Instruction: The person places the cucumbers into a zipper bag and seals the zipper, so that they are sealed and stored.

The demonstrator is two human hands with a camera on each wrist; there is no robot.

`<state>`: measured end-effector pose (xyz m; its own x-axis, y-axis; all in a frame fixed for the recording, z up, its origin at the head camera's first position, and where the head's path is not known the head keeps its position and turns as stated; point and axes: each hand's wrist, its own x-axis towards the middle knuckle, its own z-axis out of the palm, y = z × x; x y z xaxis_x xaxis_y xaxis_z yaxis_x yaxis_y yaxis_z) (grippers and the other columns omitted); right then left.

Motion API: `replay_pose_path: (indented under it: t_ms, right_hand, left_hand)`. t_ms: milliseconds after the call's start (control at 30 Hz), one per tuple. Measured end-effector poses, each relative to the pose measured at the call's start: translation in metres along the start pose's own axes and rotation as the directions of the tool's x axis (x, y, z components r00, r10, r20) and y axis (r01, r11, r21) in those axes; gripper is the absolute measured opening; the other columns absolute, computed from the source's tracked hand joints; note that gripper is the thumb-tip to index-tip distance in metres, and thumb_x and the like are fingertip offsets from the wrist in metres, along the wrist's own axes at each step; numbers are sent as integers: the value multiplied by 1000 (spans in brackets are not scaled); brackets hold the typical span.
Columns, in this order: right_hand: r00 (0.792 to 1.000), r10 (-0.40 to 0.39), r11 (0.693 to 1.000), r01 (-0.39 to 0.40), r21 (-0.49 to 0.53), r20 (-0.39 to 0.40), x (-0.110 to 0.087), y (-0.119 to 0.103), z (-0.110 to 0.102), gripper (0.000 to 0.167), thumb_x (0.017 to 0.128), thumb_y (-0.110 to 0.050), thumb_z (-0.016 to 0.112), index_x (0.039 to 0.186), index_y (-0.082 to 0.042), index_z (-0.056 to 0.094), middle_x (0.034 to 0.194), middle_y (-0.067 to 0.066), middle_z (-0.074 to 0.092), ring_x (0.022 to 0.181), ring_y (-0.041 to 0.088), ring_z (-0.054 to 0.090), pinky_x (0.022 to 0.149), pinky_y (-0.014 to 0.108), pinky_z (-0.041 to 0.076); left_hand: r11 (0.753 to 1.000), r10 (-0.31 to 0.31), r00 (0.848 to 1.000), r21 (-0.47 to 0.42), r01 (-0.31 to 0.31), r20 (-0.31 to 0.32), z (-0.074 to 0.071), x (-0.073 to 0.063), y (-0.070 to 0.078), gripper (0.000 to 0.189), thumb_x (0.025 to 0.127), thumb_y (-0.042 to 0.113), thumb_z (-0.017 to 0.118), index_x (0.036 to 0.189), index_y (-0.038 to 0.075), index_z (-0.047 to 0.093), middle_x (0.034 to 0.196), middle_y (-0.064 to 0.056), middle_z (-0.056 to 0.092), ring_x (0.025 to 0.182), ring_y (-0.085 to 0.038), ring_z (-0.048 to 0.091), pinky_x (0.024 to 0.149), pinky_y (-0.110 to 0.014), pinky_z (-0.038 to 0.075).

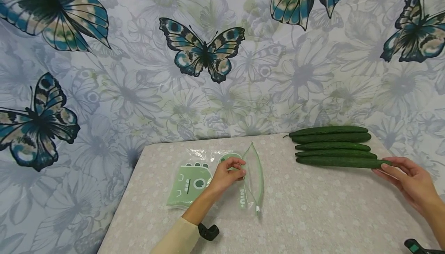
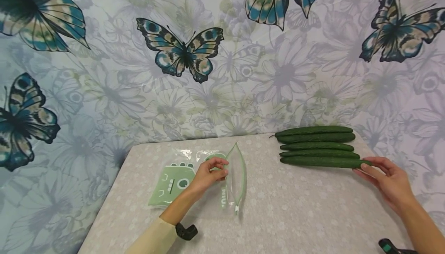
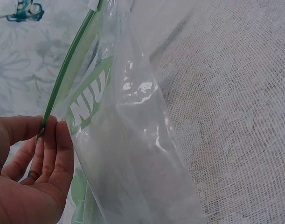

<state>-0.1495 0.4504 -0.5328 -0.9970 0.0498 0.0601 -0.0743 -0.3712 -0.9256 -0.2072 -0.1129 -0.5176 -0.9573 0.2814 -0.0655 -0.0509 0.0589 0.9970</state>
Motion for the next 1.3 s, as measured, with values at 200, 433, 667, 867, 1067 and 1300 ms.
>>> replay_pose_path:
  t_ms: [200, 433, 667, 867, 1067, 1300]
  right_hand:
    - [996, -86, 995, 86, -52, 11, -3, 1, 2, 27, 103, 17, 54, 112, -2, 72, 108, -1, 74, 94, 13, 80, 82, 29, 66]
    - [992, -125, 990, 124, 63, 8, -3, -3, 16, 33, 102, 23, 48, 108, 2, 72, 107, 5, 78, 96, 18, 82, 80, 35, 67]
    - [989, -127, 976, 111, 190, 75, -1, -7, 30, 37, 103, 25, 40, 110, 5, 71, 111, 10, 77, 101, 24, 81, 84, 40, 67]
    - [965, -194, 955, 143, 261, 179, 7, -5, 51, 41, 103, 26, 33, 112, 7, 68, 114, 15, 76, 106, 29, 81, 89, 41, 66]
    - [945, -199, 954, 125, 272, 261, 16, -5, 74, 44, 104, 25, 30, 115, 4, 68, 117, 13, 74, 108, 26, 80, 93, 41, 65]
    - [953, -160, 972, 108, 207, 257, 27, 5, 101, 41, 105, 22, 36, 113, -1, 69, 110, 6, 73, 96, 17, 77, 90, 38, 66]
  left_hand:
    - [1000, -20, 1000, 6, 20, 8, 0, 1, 0, 35, 97, 1, 75, 130, -5, 66, 100, 2, 58, 81, -7, 71, 86, -34, 67]
    - [1000, -24, 1000, 9, 24, 13, 0, 1, 0, 35, 97, 1, 75, 131, -5, 66, 100, 2, 58, 81, -7, 71, 88, -35, 67]
    - [1000, -27, 1000, 16, 27, 12, -1, 0, 1, 36, 97, 3, 75, 131, -4, 66, 100, 2, 58, 81, -8, 71, 87, -33, 67]
    - [1000, -19, 1000, 18, 19, 11, 0, 1, -1, 35, 97, 1, 75, 131, -5, 66, 99, 2, 58, 80, -7, 71, 87, -33, 67]
    - [1000, -17, 1000, 18, 16, 12, 0, 3, -2, 34, 97, 1, 75, 130, -4, 67, 100, 2, 59, 80, -8, 70, 88, -34, 67]
    - [1000, -18, 1000, 15, 18, 18, 1, 3, -1, 33, 97, 0, 75, 129, -3, 67, 100, 2, 59, 79, -8, 69, 88, -35, 67]
